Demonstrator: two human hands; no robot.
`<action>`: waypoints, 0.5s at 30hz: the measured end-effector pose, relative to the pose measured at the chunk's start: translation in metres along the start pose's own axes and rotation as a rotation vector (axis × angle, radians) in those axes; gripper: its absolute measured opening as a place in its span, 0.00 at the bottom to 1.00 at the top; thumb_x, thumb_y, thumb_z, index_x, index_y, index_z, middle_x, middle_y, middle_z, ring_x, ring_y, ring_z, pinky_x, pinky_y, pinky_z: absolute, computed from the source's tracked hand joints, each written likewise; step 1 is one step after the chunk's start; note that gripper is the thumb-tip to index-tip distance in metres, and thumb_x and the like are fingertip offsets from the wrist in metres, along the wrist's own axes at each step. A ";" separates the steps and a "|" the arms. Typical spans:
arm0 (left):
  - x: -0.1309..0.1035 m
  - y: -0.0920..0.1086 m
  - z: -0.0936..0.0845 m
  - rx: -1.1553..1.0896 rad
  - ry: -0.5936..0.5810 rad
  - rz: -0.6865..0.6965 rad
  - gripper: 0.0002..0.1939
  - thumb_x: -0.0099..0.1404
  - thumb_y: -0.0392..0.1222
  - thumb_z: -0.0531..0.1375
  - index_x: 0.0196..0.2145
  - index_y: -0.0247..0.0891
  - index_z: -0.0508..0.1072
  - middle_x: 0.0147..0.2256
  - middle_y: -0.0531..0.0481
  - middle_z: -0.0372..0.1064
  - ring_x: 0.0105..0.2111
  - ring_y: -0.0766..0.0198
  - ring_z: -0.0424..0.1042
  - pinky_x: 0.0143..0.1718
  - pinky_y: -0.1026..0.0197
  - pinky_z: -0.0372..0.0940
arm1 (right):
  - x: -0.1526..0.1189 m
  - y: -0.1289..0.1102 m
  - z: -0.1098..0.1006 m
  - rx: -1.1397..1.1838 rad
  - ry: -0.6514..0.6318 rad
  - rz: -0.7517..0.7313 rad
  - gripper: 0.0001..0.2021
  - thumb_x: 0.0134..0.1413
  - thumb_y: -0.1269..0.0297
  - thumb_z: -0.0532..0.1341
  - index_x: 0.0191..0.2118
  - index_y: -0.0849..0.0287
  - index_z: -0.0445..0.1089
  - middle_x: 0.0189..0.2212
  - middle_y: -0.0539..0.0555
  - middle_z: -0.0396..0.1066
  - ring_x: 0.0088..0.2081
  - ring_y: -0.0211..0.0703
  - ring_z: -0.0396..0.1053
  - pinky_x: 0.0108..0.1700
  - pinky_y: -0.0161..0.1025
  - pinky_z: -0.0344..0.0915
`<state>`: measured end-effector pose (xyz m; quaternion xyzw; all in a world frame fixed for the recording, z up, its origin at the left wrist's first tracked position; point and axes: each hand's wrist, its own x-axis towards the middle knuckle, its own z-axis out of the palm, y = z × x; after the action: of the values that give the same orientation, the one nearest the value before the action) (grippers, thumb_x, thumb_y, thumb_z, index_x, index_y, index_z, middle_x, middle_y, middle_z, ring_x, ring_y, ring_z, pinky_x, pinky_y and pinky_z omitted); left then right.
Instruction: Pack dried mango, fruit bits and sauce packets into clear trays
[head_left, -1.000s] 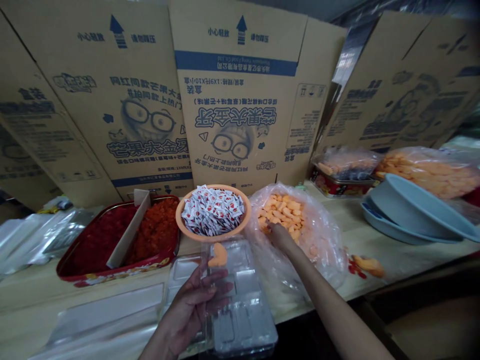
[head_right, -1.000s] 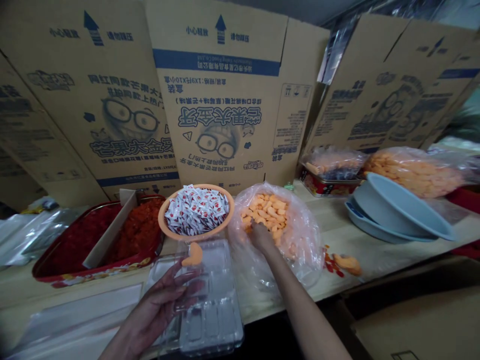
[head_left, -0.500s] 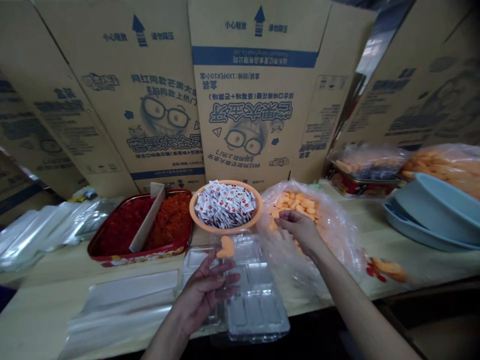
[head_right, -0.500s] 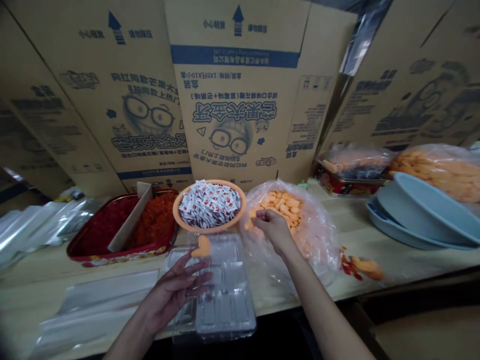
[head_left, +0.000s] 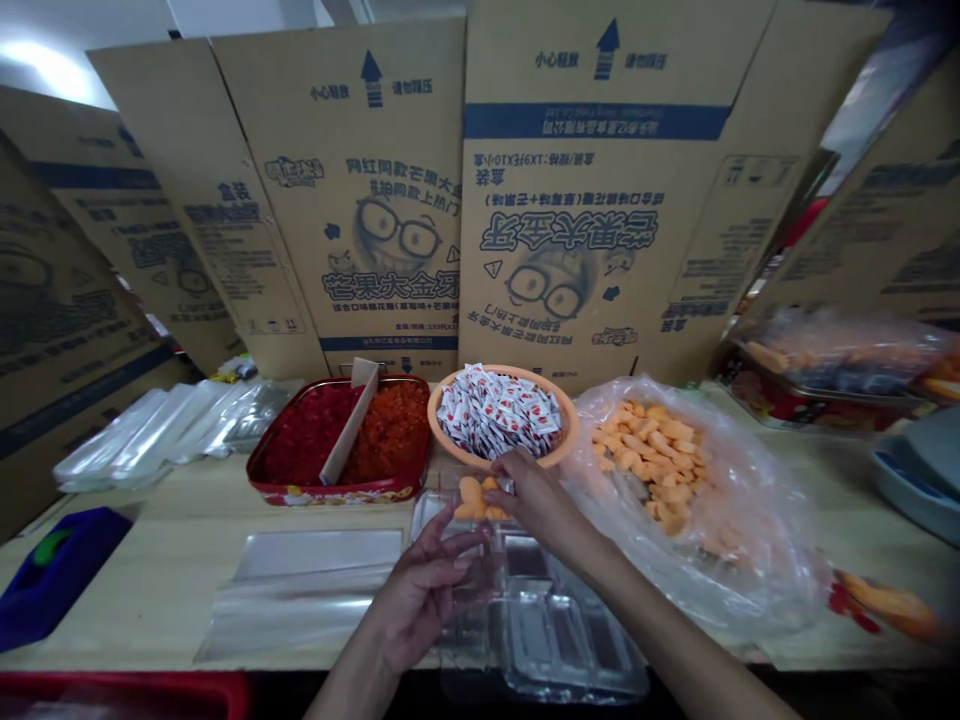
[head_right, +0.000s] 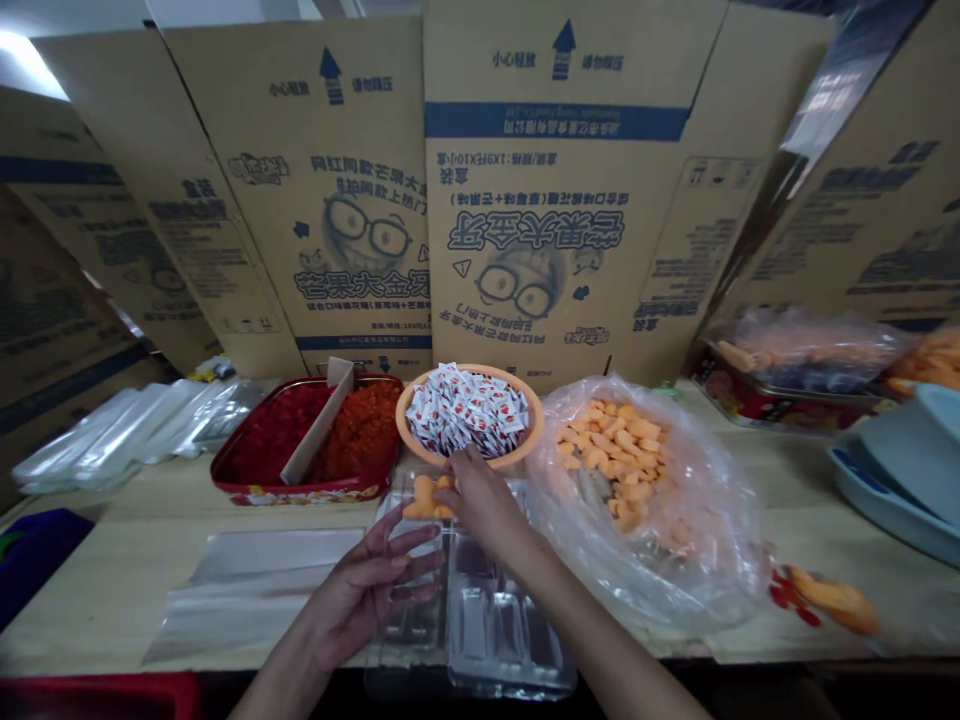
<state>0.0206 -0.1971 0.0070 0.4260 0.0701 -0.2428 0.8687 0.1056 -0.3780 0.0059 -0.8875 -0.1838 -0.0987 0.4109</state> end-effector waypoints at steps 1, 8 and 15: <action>-0.002 0.003 -0.004 -0.007 0.007 0.003 0.39 0.54 0.24 0.57 0.59 0.42 0.47 0.53 0.39 0.59 0.49 0.47 0.64 0.47 0.46 0.60 | 0.006 0.002 0.002 0.018 0.046 -0.025 0.08 0.48 0.66 0.59 0.36 0.62 0.65 0.37 0.56 0.65 0.37 0.39 0.63 0.36 0.33 0.56; -0.010 0.025 -0.041 -0.014 0.097 0.090 0.40 0.55 0.26 0.57 0.60 0.45 0.42 0.54 0.39 0.57 0.51 0.49 0.63 0.48 0.48 0.60 | 0.085 0.022 0.020 -0.166 -0.148 0.216 0.07 0.50 0.67 0.57 0.33 0.64 0.69 0.31 0.55 0.69 0.32 0.39 0.65 0.33 0.34 0.55; -0.010 0.041 -0.064 -0.048 0.142 0.157 0.41 0.54 0.26 0.59 0.59 0.46 0.43 0.54 0.40 0.57 0.52 0.49 0.61 0.50 0.47 0.58 | 0.127 0.025 0.054 -0.269 -0.138 0.350 0.06 0.40 0.76 0.58 0.28 0.69 0.71 0.29 0.64 0.70 0.31 0.46 0.65 0.31 0.37 0.54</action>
<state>0.0369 -0.1226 -0.0008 0.4254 0.1037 -0.1414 0.8878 0.2329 -0.3199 -0.0046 -0.9573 -0.0400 0.0114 0.2862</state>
